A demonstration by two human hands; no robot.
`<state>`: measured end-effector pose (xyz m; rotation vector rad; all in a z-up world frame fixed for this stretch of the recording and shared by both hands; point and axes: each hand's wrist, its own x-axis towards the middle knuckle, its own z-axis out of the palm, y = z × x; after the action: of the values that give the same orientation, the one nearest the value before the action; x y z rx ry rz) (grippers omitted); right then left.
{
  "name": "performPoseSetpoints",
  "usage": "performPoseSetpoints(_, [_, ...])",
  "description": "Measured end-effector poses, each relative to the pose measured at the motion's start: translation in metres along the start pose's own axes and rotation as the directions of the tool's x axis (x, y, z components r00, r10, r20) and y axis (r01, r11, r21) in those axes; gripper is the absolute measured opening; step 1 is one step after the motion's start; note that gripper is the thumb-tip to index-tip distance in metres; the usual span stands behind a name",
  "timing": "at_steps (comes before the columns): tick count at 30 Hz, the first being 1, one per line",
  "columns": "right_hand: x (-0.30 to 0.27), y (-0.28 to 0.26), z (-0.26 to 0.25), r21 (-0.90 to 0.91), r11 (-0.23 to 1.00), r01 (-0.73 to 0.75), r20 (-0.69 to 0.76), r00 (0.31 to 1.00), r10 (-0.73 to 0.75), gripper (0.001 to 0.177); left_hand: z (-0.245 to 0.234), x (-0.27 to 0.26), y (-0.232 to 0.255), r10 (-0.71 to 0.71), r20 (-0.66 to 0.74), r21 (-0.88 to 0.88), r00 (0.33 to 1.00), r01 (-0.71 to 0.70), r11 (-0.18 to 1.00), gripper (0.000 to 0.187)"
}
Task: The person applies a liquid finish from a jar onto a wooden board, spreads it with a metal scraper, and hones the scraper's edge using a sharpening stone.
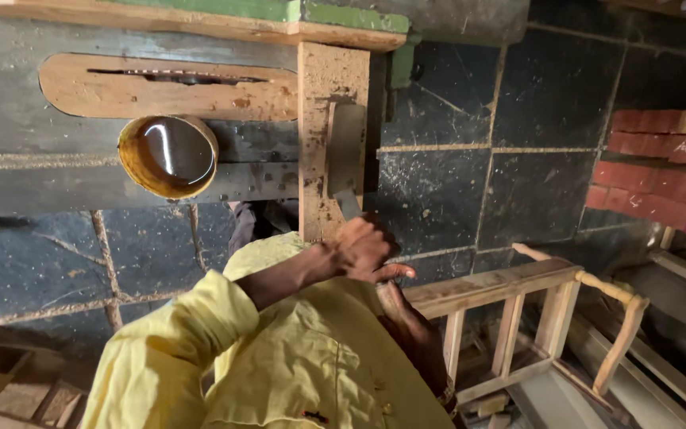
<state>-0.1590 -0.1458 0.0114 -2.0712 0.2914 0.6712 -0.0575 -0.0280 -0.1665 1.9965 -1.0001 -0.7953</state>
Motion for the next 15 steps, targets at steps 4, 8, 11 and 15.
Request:
performPoseSetpoints(4, [0.014,0.028,-0.003,0.017,0.998,0.055,0.023,0.998,-0.055,0.048,-0.023,0.007,-0.005,-0.075,0.093,-0.036,0.993,0.078,0.996,0.082])
performPoseSetpoints(8, [0.077,0.029,-0.031,-0.365,0.927,0.089,-0.023,0.994,-0.104,0.050,-0.070,0.043,-0.039,-0.159,-0.084,-0.087,0.984,0.151,0.985,0.078])
performPoseSetpoints(11, [0.080,0.027,-0.035,-0.414,0.863,0.290,0.030,0.952,-0.306,0.051,-0.065,0.042,-0.035,0.108,-0.461,0.063,0.881,-0.089,0.994,0.080])
performPoseSetpoints(15, [0.033,0.028,-0.053,-0.403,0.790,0.462,0.137,0.884,-0.447,0.037,-0.026,0.025,0.016,-0.105,-0.267,0.015,0.958,0.113,0.993,0.091])
